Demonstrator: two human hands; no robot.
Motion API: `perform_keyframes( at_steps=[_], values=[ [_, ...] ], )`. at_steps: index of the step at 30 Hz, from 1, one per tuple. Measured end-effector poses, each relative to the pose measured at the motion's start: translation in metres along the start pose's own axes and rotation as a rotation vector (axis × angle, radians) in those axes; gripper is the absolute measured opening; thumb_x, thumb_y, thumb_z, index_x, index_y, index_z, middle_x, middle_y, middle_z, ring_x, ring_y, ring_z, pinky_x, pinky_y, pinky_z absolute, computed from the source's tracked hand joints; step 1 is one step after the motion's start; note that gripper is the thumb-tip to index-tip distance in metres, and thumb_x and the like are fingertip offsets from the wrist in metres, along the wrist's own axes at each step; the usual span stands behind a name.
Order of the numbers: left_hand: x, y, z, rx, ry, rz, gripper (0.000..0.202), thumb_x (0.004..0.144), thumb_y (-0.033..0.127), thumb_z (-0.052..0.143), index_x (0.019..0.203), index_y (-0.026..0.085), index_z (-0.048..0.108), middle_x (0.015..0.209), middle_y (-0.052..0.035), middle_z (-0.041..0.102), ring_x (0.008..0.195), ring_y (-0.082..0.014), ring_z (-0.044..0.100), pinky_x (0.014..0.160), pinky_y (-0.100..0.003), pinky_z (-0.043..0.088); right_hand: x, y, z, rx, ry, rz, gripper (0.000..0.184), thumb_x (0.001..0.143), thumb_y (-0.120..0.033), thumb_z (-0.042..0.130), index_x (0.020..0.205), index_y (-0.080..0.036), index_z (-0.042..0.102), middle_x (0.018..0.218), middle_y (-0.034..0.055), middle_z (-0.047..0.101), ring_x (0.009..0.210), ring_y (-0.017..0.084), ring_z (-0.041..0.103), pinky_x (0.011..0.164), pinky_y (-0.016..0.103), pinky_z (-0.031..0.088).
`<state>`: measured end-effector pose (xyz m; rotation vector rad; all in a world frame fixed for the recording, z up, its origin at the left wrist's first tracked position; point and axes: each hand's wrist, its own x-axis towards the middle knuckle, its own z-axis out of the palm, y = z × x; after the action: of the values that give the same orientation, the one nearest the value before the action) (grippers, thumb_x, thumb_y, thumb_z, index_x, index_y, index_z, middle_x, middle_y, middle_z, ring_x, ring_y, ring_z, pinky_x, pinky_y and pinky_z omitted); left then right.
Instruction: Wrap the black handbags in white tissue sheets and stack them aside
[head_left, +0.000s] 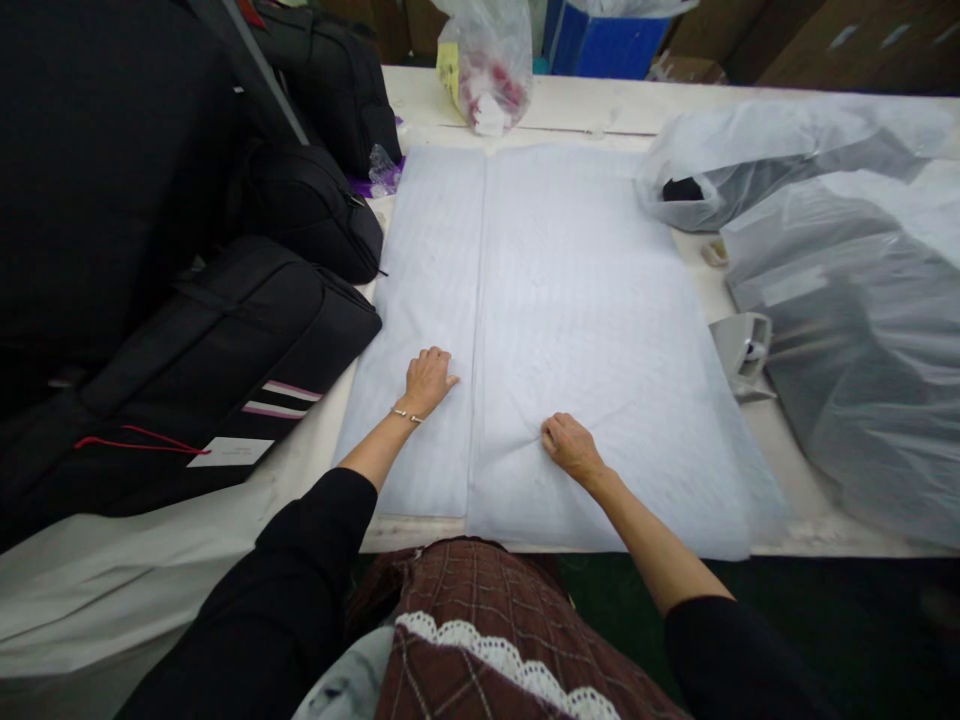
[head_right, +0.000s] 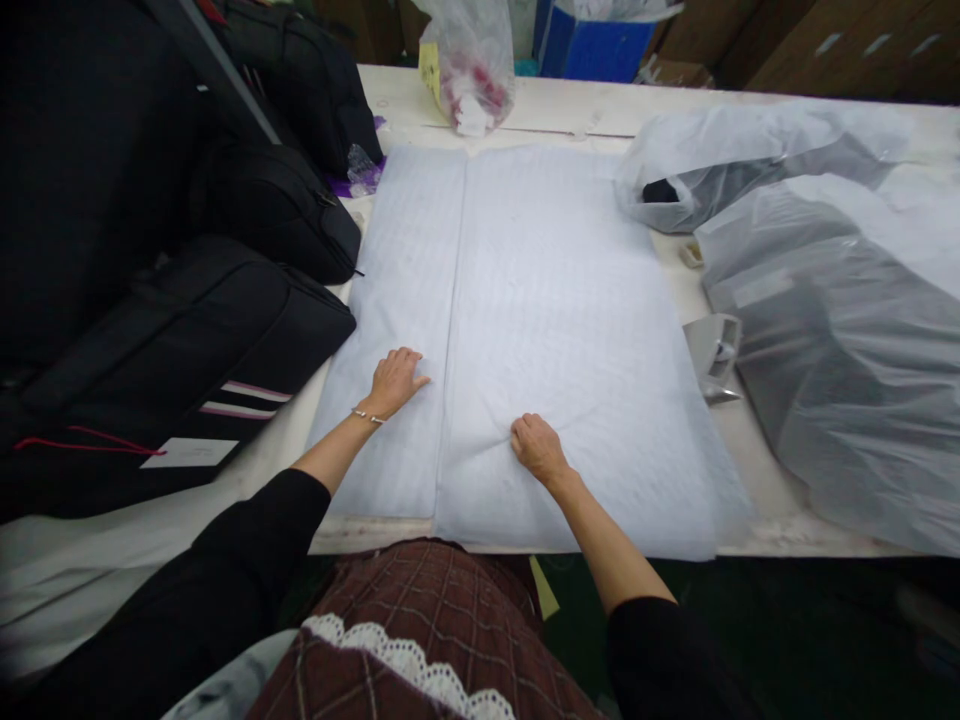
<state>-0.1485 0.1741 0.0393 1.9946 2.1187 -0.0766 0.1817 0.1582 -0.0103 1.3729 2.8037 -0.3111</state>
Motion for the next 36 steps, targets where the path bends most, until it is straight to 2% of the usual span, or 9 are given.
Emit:
perform_keyframes(
  at_steps=[3,7,11,15,18,21,25,30,36],
  values=[
    [-0.029,-0.013,0.010,0.035,-0.057,-0.021,0.045,0.084,0.041,0.068,0.119,0.018,0.053,0.121,-0.0123,0.056,0.111,-0.0282,0.051,0.090,-0.038,0.046,-0.002,0.010,-0.007,-0.004,0.020,0.013,0.012,0.084,-0.013,0.050,0.083,-0.018,0.061,0.084,0.0074,0.060,0.083,0.022,0.053,0.076,0.031,0.040],
    [-0.050,-0.010,0.018,0.055,-0.130,0.026,0.025,0.090,0.025,0.059,0.112,0.013,0.057,0.114,-0.0148,0.059,0.109,-0.0278,0.053,0.085,-0.035,0.048,0.001,0.023,-0.020,-0.026,0.078,0.053,0.013,0.085,-0.016,0.050,0.083,-0.017,0.062,0.084,0.0089,0.061,0.084,0.023,0.054,0.076,0.032,0.038],
    [-0.047,-0.002,0.018,0.028,-0.186,0.079,0.026,0.094,0.007,0.038,0.103,0.012,0.062,0.102,-0.0143,0.064,0.102,-0.0246,0.059,0.082,-0.033,0.048,0.004,0.021,-0.026,-0.042,-0.005,-0.111,0.012,0.083,-0.015,0.052,0.079,-0.019,0.063,0.081,0.0075,0.062,0.081,0.022,0.054,0.075,0.033,0.037],
    [-0.042,0.000,0.019,0.005,-0.205,0.101,0.028,0.092,0.005,0.038,0.100,0.010,0.064,0.098,-0.0159,0.066,0.100,-0.0259,0.061,0.080,-0.035,0.049,0.003,0.014,-0.028,-0.036,0.057,-0.015,0.013,0.085,-0.018,0.051,0.082,-0.019,0.064,0.083,0.0075,0.063,0.080,0.022,0.055,0.076,0.033,0.038],
    [-0.040,-0.002,0.021,-0.015,-0.203,0.100,0.023,0.090,0.008,0.045,0.101,0.011,0.065,0.101,-0.0170,0.066,0.102,-0.0271,0.062,0.081,-0.036,0.050,0.002,0.001,-0.027,0.011,0.039,-0.059,0.014,0.086,-0.018,0.050,0.086,-0.019,0.064,0.087,0.0079,0.065,0.085,0.023,0.057,0.080,0.035,0.040],
    [-0.039,-0.006,0.021,-0.033,-0.197,0.081,0.021,0.087,0.011,0.049,0.100,0.012,0.065,0.103,-0.0171,0.067,0.104,-0.0281,0.063,0.082,-0.037,0.049,-0.002,-0.022,-0.019,0.106,0.114,-0.068,0.020,0.091,-0.025,0.051,0.105,-0.018,0.063,0.113,0.0111,0.064,0.108,0.026,0.055,0.093,0.038,0.041],
    [-0.041,-0.013,0.012,-0.077,-0.216,0.053,0.018,0.082,0.015,0.051,0.091,0.017,0.067,0.096,-0.0120,0.070,0.092,-0.0264,0.067,0.074,-0.035,0.049,-0.010,-0.051,0.008,0.138,0.163,-0.064,0.049,0.096,-0.044,0.049,0.135,-0.014,0.049,0.147,0.0145,0.044,0.138,0.029,0.034,0.114,0.047,0.027],
    [-0.050,-0.013,-0.003,-0.175,-0.246,0.090,0.013,0.077,0.018,0.054,0.081,0.022,0.066,0.083,-0.0021,0.071,0.078,-0.0189,0.066,0.063,-0.026,0.044,-0.015,-0.063,0.041,0.076,0.114,-0.022,0.062,0.095,-0.049,0.048,0.148,-0.019,0.035,0.157,0.0125,0.028,0.147,0.030,0.016,0.118,0.057,0.013],
    [-0.053,-0.002,-0.007,-0.278,-0.252,0.207,0.016,0.075,0.018,0.053,0.082,0.021,0.067,0.083,-0.0001,0.070,0.073,-0.0154,0.062,0.063,-0.024,0.043,-0.015,-0.062,0.047,0.070,0.130,-0.009,0.068,0.093,-0.054,0.050,0.150,-0.020,0.033,0.159,0.0113,0.024,0.148,0.030,0.012,0.119,0.057,0.010]
  ],
)
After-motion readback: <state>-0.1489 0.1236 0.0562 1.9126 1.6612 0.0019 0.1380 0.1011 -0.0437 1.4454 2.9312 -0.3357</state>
